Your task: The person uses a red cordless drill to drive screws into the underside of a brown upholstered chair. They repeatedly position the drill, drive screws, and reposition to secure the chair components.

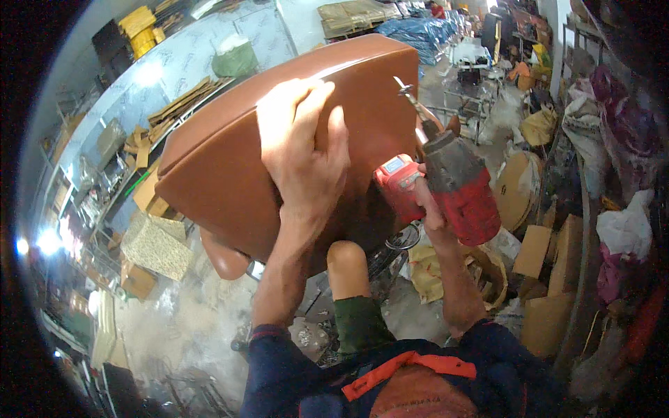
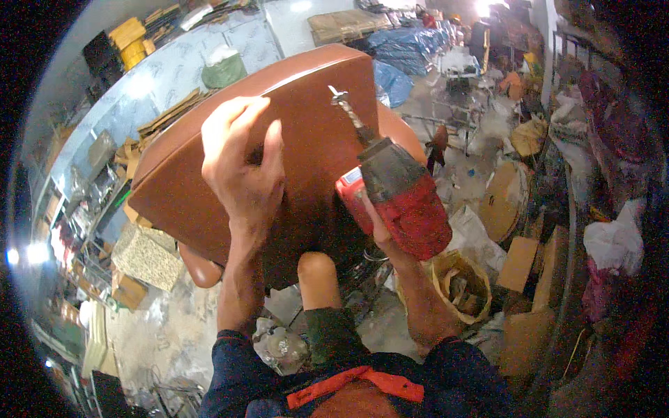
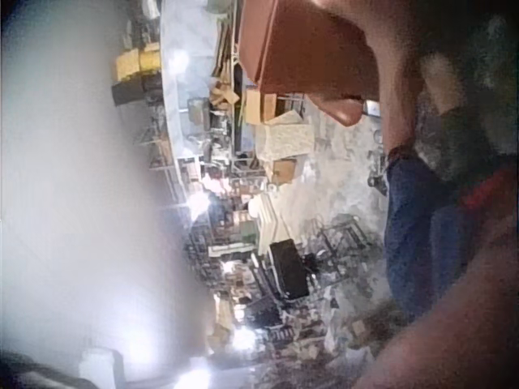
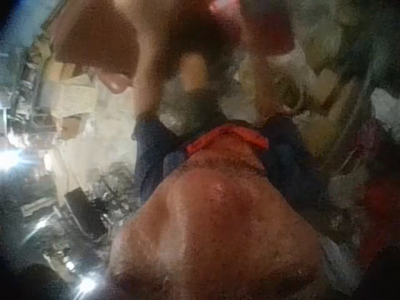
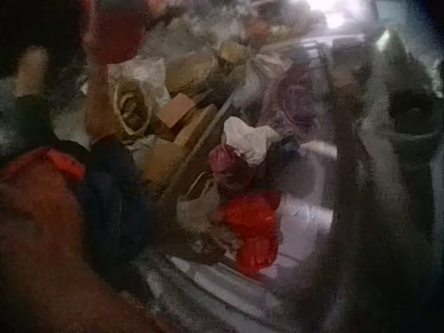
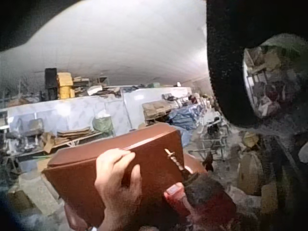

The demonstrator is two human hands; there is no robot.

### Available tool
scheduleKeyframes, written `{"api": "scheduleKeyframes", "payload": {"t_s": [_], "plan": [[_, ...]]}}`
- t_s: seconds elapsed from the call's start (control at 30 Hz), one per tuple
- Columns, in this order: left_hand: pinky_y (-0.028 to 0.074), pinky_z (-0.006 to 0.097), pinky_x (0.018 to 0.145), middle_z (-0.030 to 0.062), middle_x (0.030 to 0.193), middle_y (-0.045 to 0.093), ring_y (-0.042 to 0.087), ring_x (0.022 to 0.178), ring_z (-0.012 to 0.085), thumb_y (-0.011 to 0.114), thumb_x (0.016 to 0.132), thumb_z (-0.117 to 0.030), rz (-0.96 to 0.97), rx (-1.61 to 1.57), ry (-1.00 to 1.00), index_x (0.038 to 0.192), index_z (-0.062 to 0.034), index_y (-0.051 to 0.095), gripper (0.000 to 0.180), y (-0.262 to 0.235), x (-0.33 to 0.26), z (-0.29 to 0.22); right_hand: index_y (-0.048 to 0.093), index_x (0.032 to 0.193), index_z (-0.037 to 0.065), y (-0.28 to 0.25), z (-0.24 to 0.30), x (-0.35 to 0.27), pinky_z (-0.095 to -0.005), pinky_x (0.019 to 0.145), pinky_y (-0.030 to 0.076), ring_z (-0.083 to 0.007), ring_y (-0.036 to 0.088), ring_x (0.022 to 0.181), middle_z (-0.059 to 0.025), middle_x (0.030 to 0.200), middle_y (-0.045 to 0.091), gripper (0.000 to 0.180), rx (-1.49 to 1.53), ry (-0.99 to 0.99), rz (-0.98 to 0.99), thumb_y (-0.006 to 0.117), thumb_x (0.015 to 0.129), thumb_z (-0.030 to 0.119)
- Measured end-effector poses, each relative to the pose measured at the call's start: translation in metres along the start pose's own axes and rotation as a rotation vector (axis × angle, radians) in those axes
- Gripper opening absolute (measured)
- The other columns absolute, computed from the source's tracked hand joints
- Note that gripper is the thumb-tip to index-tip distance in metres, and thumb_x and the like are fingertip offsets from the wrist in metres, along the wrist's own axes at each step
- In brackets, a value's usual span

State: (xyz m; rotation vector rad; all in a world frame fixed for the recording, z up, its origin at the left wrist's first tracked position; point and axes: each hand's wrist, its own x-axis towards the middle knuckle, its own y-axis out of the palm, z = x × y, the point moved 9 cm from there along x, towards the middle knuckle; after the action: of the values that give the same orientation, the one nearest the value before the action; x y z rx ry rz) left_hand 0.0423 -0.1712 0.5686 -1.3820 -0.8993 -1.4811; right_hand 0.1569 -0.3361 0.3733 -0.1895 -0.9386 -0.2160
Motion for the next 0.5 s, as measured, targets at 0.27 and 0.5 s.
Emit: {"api": "scheduleKeyframes", "payload": {"t_s": [0.27, 0.5], "plan": [[0.05, 0.04, 0.094, 0.0114, 0.106, 0.068, 0.063, 0.105, 0.0311, 0.076, 0.072, -0.004, 0.03, 0.129, 0.085, 0.105, -0.0068, 0.072, 0.033, 0.058, 0.023, -0.004, 0.062, 0.126, 0.01, 0.002, 0.024, 0.004, -0.0375, 0.092, 0.049, -0.0209, 0.06, 0.104, -0.0064, 0.119, 0.062, 0.032, -0.26, -0.223, 0.061, 0.057, 0.095, 0.014], [0.055, 0.038, 0.089, 0.0188, 0.118, 0.065, 0.067, 0.103, 0.0292, 0.057, 0.102, -0.024, 0.121, -1.013, -0.896, 0.127, 0.0055, 0.055, 0.038, 0.079, -0.016, 0.02, 0.057, 0.134, 0.016, 0.011, 0.022, 0.009, -0.0408, 0.101, 0.048, -0.0239, 0.057, 0.119, -0.0076, 0.135, 0.057, 0.038, -0.258, -0.236, 0.288, 0.056, 0.098, 0.026]]}}
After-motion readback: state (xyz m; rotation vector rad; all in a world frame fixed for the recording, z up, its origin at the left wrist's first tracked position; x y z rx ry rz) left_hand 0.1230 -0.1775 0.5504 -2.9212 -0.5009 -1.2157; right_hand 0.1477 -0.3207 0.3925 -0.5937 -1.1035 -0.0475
